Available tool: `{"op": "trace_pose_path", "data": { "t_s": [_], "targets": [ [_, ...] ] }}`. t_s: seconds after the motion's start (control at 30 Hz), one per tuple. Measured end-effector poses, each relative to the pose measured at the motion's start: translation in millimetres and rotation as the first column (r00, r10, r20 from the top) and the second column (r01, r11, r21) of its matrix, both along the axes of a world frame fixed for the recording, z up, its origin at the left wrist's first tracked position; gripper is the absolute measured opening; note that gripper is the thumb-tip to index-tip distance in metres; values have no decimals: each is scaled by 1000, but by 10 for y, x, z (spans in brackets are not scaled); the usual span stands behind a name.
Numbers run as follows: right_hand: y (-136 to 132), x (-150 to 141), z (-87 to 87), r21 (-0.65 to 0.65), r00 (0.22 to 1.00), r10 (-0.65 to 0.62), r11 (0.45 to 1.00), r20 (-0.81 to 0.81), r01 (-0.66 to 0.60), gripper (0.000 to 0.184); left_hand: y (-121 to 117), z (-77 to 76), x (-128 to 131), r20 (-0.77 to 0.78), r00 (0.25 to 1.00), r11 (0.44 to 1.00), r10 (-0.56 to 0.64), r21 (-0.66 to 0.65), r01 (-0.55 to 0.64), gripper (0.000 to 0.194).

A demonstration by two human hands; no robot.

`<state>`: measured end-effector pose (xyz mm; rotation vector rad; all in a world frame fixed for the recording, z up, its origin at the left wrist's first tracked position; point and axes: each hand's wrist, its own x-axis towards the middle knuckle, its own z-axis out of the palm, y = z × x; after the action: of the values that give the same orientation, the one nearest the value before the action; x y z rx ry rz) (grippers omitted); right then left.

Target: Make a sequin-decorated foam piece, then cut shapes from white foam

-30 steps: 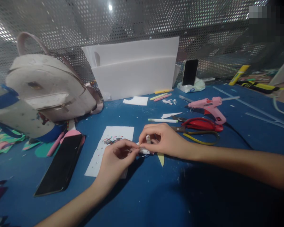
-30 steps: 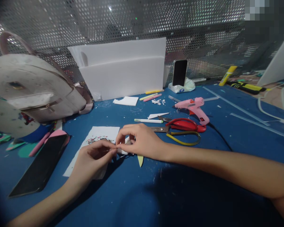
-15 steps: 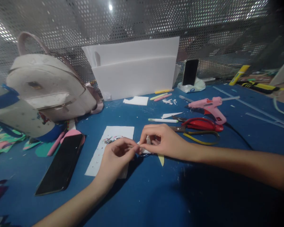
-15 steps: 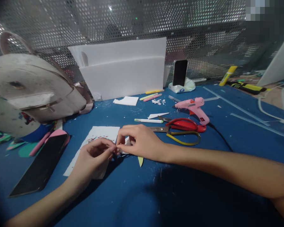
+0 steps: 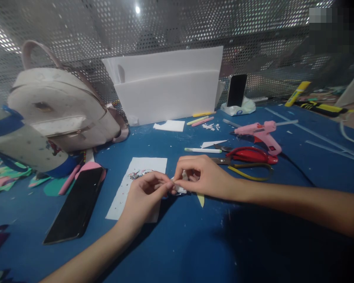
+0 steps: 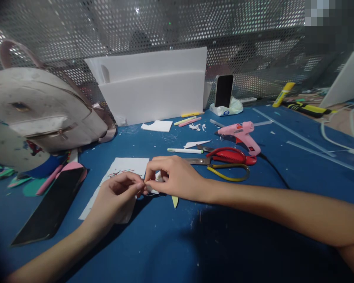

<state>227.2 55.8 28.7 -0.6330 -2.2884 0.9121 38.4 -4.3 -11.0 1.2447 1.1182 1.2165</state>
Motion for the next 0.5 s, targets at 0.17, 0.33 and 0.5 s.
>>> {"op": "trace_pose_path", "data": {
  "t_s": [0.17, 0.33, 0.5],
  "targets": [
    [-3, 0, 19, -5, 1000, -1, 1000, 0, 1, 7, 8, -16, -17, 11, 999, 999, -30, -11, 30, 4],
    [6, -6, 12, -9, 1000, 13, 1000, -27, -13, 7, 9, 18, -27, 11, 998, 998, -67, -14, 68, 6],
    [16, -13, -3, -39, 999, 14, 999, -42, -16, 5, 12, 40, -42, 71, 992, 994, -105, -20, 107, 7]
  ]
}}
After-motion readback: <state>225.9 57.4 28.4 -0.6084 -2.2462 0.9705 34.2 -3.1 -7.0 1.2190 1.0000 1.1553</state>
